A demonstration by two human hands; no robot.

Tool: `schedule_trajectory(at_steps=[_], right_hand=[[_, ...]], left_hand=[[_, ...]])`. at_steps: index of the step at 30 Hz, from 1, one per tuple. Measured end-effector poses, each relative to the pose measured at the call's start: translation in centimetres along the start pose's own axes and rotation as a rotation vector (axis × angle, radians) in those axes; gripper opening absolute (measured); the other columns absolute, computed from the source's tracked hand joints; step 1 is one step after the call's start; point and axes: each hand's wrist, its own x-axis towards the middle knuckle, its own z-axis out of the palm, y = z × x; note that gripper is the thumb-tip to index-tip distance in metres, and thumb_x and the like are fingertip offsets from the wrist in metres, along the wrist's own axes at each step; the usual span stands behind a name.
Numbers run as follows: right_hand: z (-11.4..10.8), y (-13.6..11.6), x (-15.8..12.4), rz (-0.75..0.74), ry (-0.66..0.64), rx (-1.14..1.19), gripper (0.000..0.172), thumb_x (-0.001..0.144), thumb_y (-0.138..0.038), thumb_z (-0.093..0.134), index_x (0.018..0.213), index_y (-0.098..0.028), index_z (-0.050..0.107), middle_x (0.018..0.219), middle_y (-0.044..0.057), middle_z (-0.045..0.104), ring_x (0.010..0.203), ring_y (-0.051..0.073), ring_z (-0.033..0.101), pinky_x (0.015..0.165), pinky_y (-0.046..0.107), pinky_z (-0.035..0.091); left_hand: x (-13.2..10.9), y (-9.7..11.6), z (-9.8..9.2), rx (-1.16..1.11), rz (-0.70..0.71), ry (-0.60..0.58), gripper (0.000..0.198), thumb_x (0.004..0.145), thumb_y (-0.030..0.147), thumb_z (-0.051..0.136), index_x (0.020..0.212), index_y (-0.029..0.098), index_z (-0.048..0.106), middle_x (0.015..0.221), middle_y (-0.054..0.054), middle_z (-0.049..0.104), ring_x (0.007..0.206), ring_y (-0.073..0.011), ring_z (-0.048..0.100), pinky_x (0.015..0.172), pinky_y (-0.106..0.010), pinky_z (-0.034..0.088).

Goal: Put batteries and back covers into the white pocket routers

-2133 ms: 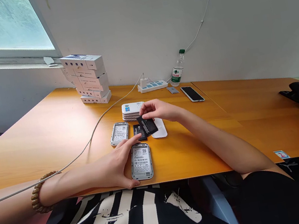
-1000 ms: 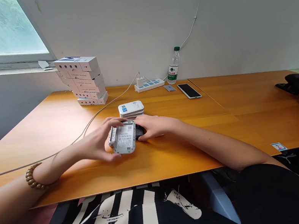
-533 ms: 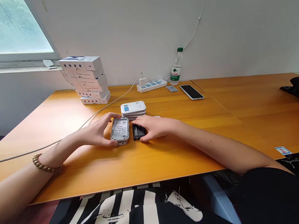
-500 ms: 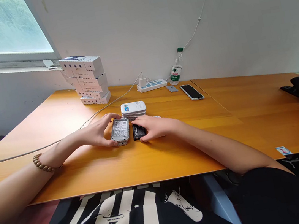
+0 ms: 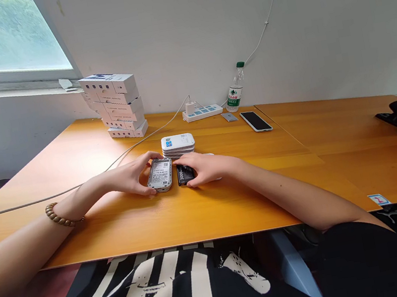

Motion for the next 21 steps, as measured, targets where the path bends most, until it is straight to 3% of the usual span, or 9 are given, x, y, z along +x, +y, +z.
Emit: schedule_trajectory(at_steps=[12, 17, 21], right_hand=[[0.10, 0.54, -0.01, -0.011, 0.008, 0.003, 0.079, 0.083, -0.035, 0.079, 0.156, -0.022, 0.051, 0.152, 0.016, 0.058, 0.140, 0.039, 0.054, 0.113, 0.056, 0.049], [0.20, 0.58, 0.03, -0.010, 0.021, 0.023, 0.078, 0.081, -0.035, 0.080, 0.154, -0.022, 0.053, 0.151, 0.016, 0.059, 0.140, 0.038, 0.055, 0.115, 0.055, 0.048], [0.18, 0.50, 0.04, -0.011, 0.030, 0.039, 0.078, 0.080, -0.034, 0.081, 0.153, -0.021, 0.055, 0.150, 0.016, 0.060, 0.139, 0.038, 0.055, 0.114, 0.057, 0.049]], left_hand=[[0.19, -0.63, -0.18, -0.116, -0.024, -0.077, 0.094, 0.069, 0.039, 0.087, 0.149, 0.022, 0.039, 0.132, -0.014, 0.066, 0.114, -0.0315, 0.071, 0.095, -0.044, 0.060], [0.18, -0.84, 0.18, -0.101, -0.051, -0.062, 0.109, 0.065, 0.045, 0.091, 0.155, 0.025, 0.034, 0.136, -0.016, 0.064, 0.117, -0.0356, 0.070, 0.095, -0.048, 0.059], [0.15, -0.63, 0.44, -0.013, -0.021, -0.042, 0.106, 0.066, 0.049, 0.090, 0.155, 0.026, 0.036, 0.148, -0.018, 0.056, 0.128, -0.0387, 0.064, 0.103, -0.052, 0.055]])
